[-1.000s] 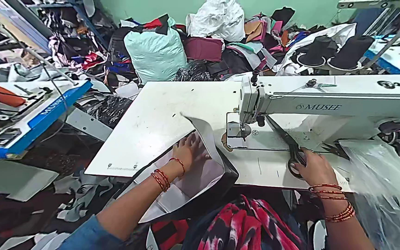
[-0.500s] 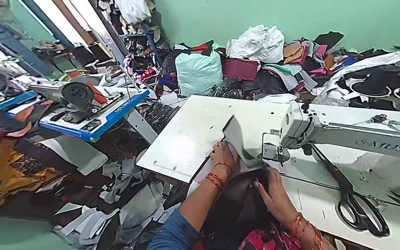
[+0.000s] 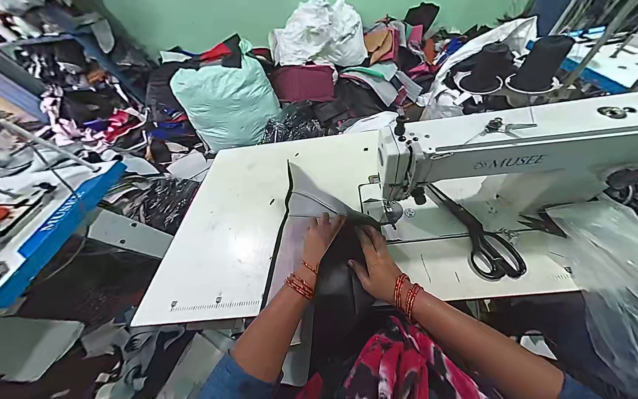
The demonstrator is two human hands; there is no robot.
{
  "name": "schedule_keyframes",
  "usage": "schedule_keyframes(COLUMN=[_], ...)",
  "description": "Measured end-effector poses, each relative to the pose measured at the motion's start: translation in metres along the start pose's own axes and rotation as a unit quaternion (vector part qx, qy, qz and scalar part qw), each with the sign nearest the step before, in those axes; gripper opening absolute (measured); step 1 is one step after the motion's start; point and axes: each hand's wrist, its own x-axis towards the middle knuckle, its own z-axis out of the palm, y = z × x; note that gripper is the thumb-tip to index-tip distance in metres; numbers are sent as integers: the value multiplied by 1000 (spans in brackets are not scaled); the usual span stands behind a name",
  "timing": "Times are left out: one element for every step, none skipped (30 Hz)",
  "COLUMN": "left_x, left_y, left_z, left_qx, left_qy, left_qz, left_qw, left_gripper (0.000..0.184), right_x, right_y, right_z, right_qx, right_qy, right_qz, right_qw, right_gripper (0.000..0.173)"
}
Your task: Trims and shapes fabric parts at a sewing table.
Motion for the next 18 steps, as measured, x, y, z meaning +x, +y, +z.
schedule_keyframes(left_x=[9, 19, 27, 32, 36, 40, 41, 39, 38, 40, 41, 42, 39, 34, 25, 13, 0, -14], left_y=[2, 2, 3, 3, 2, 0, -3, -6, -11, -18, -26, -35, -44, -51, -56, -58, -57, -54], left_z=[-5, -8, -12, -18, -19, -18, -16, -12, -9, -7, -7, -7, -6, -5, -4, -3, -1, 3], left_qx=[-19, -43, -53, -56, -62, -63, -63, -73, -91, -117, -157, -222, -303, -371, -418, -438, -434, -407], left_qy=[-21, -26, -33, -50, -62, -72, -69, -50, -42, -49, -54, -47, -35, -25, -14, -3, 7, 21], left_qz=[-44, -72, -86, -95, -101, -106, -107, -97, -84, -68, -55, -47, -42, -47, -55, -59, -46, -19], left_qw=[999, 996, 994, 993, 991, 990, 990, 991, 991, 990, 985, 973, 952, 927, 907, 897, 900, 913], left_gripper=[36, 36, 36, 37, 38, 38, 36, 33, 32, 32, 33, 34, 37, 42, 48, 52, 57, 63], right_x=[0, 1, 1, 2, 5, 9, 13, 18, 22, 25, 28, 31, 34, 36, 37, 38, 37, 36], right_y=[2, 2, 1, -1, -3, -6, -8, -11, -14, -16, -18, -19, -20, -19, -18, -16, -12, -7], right_z=[0, 1, 0, -2, -5, -9, -13, -15, -16, -16, -17, -17, -18, -17, -15, -12, -9, -7], right_qx=[2, 1, -2, -7, -14, -28, -54, -87, -114, -133, -142, -146, -147, -149, -144, -130, -113, -97], right_qy=[7, 11, 7, -19, -62, -119, -193, -253, -290, -313, -329, -343, -351, -353, -348, -334, -312, -287], right_qz=[-8, -14, -15, -7, 5, 16, 28, 37, 46, 51, 55, 61, 67, 69, 68, 63, 52, 41], right_qw=[1000, 1000, 1000, 1000, 998, 992, 979, 963, 949, 939, 932, 926, 922, 921, 924, 931, 942, 952], right_gripper=[67, 68, 69, 71, 72, 72, 71, 70, 68, 66, 65, 64, 64, 65, 65, 64, 63, 62])
